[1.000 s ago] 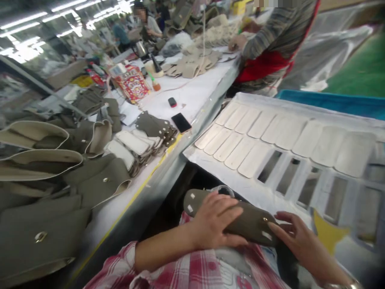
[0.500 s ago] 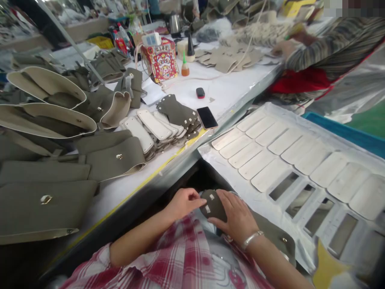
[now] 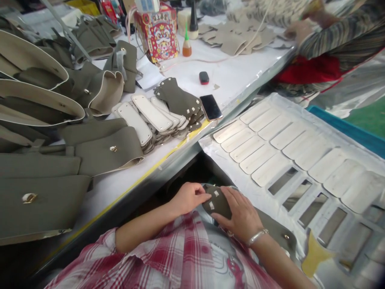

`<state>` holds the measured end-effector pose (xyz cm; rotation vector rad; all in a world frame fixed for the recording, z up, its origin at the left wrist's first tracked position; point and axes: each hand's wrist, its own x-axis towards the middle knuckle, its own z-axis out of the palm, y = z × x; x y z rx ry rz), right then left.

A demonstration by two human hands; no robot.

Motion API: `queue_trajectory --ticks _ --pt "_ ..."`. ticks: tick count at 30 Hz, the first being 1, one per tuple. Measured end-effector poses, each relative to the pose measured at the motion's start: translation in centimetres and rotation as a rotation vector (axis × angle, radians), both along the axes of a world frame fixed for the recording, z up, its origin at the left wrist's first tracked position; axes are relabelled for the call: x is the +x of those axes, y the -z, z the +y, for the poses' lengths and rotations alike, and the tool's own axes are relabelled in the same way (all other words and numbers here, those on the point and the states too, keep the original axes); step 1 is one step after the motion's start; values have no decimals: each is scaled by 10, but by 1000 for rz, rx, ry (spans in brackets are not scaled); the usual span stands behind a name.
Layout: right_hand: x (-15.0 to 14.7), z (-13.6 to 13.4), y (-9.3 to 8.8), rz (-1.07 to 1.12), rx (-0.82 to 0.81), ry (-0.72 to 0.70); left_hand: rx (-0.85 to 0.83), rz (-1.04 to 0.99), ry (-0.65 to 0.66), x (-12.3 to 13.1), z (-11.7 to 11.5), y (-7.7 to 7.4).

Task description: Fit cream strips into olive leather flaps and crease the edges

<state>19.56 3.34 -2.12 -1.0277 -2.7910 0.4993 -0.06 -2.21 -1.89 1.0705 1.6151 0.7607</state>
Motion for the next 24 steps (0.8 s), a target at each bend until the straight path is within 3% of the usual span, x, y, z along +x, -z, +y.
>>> queue_trajectory --ticks 10,16,24 --pt "0 -1 2 -38 17 -31 13 6 53 -2 -1 3" --pt "4 -2 2 -11 49 -38 167 157 57 2 0 0" --pt "3 -1 2 -15 44 -32 136 50 90 5 7 5"
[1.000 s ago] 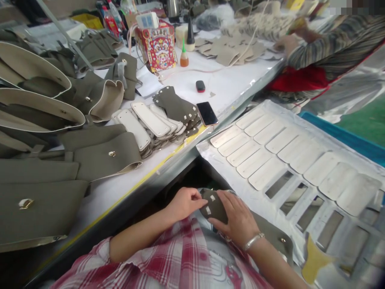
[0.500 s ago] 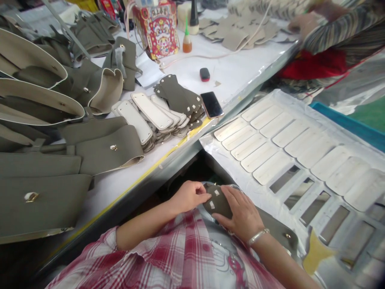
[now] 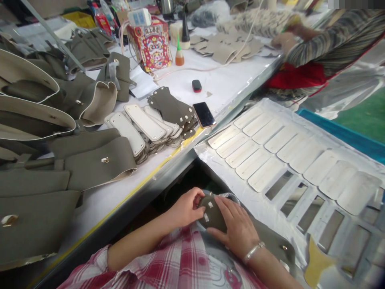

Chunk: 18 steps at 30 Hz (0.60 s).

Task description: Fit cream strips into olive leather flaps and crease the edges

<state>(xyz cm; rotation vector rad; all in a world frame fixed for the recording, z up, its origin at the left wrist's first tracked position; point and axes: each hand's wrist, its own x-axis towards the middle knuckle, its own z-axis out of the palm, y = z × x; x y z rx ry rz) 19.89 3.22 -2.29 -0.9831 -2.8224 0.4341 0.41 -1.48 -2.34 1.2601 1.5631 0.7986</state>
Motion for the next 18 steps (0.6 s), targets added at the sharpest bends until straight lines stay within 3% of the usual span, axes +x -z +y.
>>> queue_trajectory --ticks 10,18 --pt "1 0 -1 -34 -34 -32 -142 -186 213 -15 16 9" --pt "0 -2 0 -7 -18 -21 -105 -166 183 -6 14 2"
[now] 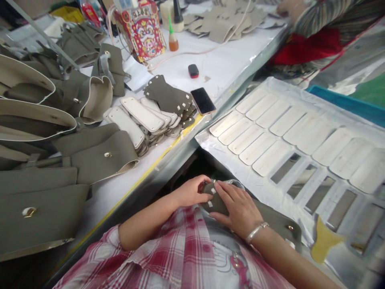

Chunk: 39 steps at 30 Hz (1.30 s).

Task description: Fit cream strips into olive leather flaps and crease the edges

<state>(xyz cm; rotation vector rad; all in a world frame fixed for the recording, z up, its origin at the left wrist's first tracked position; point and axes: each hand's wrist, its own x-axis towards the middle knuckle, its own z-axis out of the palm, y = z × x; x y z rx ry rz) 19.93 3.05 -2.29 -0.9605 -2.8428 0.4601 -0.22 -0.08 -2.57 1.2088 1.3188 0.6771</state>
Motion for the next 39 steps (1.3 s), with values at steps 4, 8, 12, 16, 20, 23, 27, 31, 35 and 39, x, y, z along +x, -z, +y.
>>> queue_trajectory --ticks 4,8,12,16,20,23,27,31,35,39 --pt "2 -1 0 23 -15 3 -24 -100 -20 1 -5 0" --pt "-3 -4 -2 38 -6 86 -49 -149 -38 1 -6 1" --pt "-16 -8 -6 43 47 134 -40 -157 -56 0 -5 3" --pt "-22 -9 -5 20 48 118 -23 -180 -57 -2 -5 6" --pt "-21 -10 -3 20 55 122 1 -159 -48 -3 -6 8" --pt "-21 -12 -2 46 121 142 40 -107 -51 -2 -9 11" --pt "-23 -13 -2 70 170 156 83 -58 -69 0 -12 14" --pt "-25 -10 -4 68 121 174 92 -59 -73 0 -11 16" --pt "-26 -8 -1 69 34 181 73 -100 -53 -3 -4 18" --pt "-22 -10 -3 58 -14 185 72 -64 2 1 1 13"
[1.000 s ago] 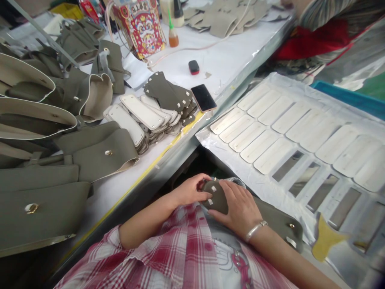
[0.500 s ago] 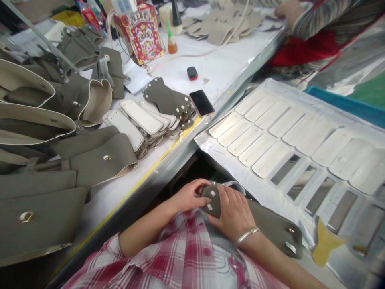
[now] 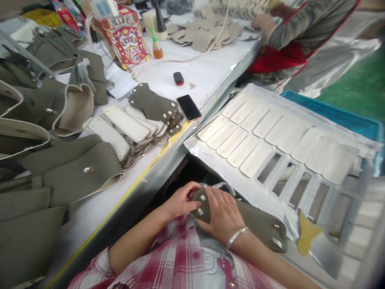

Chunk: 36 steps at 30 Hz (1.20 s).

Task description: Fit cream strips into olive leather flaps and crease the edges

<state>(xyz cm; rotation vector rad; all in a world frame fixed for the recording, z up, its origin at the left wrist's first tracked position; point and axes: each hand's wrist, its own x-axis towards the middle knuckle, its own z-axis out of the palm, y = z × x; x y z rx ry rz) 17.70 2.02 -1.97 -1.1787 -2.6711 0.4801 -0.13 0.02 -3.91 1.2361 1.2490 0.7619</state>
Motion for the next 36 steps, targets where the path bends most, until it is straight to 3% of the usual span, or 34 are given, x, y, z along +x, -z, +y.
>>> queue_trajectory --ticks 4,6,10,12,14,16,18,21,24,29,36 --pt "32 -3 -13 69 -60 -121 -8 110 50 2 -5 -6" --pt "66 -5 -19 129 -76 -60 -18 214 116 -2 -6 -7" --pt "151 -16 -15 292 -98 454 167 570 162 4 1 -23" --pt "185 -23 -2 461 -252 685 341 657 149 29 7 -39" --pt "205 -27 14 653 -465 812 469 653 221 69 14 -49" --pt "212 -29 26 820 -626 849 544 644 409 117 19 -49" --pt "210 -30 31 945 -696 827 611 656 585 160 22 -40" --pt "208 -30 33 1051 -762 749 642 733 650 197 21 -24" --pt "209 -33 37 1089 -818 679 633 782 624 206 20 -21" --pt "213 -35 48 1079 -806 657 594 846 613 210 21 -26" --pt "211 -24 38 760 -604 656 557 900 616 221 23 -25"
